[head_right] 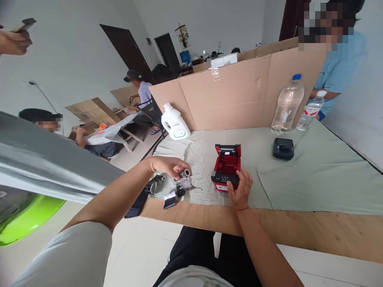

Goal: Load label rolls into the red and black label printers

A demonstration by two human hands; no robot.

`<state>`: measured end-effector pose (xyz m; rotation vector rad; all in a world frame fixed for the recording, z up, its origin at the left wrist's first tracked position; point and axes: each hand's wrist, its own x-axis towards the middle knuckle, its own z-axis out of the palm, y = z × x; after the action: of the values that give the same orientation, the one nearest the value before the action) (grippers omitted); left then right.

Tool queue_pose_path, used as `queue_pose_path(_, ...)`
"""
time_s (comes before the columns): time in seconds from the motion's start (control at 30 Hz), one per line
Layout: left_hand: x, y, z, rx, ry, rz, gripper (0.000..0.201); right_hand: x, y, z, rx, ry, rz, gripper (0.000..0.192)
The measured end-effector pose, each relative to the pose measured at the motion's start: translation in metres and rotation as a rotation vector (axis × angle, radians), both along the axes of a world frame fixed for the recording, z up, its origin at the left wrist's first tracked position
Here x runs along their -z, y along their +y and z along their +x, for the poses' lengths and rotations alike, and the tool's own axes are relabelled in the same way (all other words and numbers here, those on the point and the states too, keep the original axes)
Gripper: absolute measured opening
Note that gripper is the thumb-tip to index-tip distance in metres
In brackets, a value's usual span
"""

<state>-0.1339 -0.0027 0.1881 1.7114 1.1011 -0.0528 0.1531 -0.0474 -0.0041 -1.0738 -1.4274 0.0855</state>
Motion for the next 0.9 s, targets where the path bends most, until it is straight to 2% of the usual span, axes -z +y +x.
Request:
queue_pose_path(0.07,-0.002,0.002,0.039,0.070,-0.113,0.071,0.049,-0.002,-0.001,-0.001,0.028,-0.027,0.009,0.051)
queue_pose_path(0.17,0.010,0.016,0.090,0.182,-0.126,0.188,0.045,-0.003,0.000,-0.001,0.079,-0.085,0.039,0.063)
queue_pose_path(0.23,0.024,0.029,0.117,0.201,-0.017,0.308,0.042,-0.002,0.000,0.000,0.087,-0.141,0.077,0.062)
queue_pose_path(0.33,0.048,0.047,0.145,0.189,0.222,0.501,0.042,-0.002,-0.003,0.001,0.052,-0.198,0.132,0.046)
queue_pose_path(0.47,0.074,0.058,0.166,0.240,0.454,0.636,0.039,-0.006,-0.008,0.001,0.008,-0.207,0.129,0.025)
queue_pose_path(0.57,0.085,0.058,0.174,0.272,0.559,0.704,0.037,-0.008,-0.011,0.000,-0.002,-0.187,0.117,0.019)
queue_pose_path(0.77,0.090,0.056,0.183,0.253,0.636,0.740,0.026,-0.009,-0.011,-0.002,-0.019,-0.160,0.097,0.019)
queue_pose_path(0.9,0.092,0.058,0.184,0.226,0.617,0.764,0.030,-0.010,-0.011,-0.001,-0.024,-0.155,0.103,0.017)
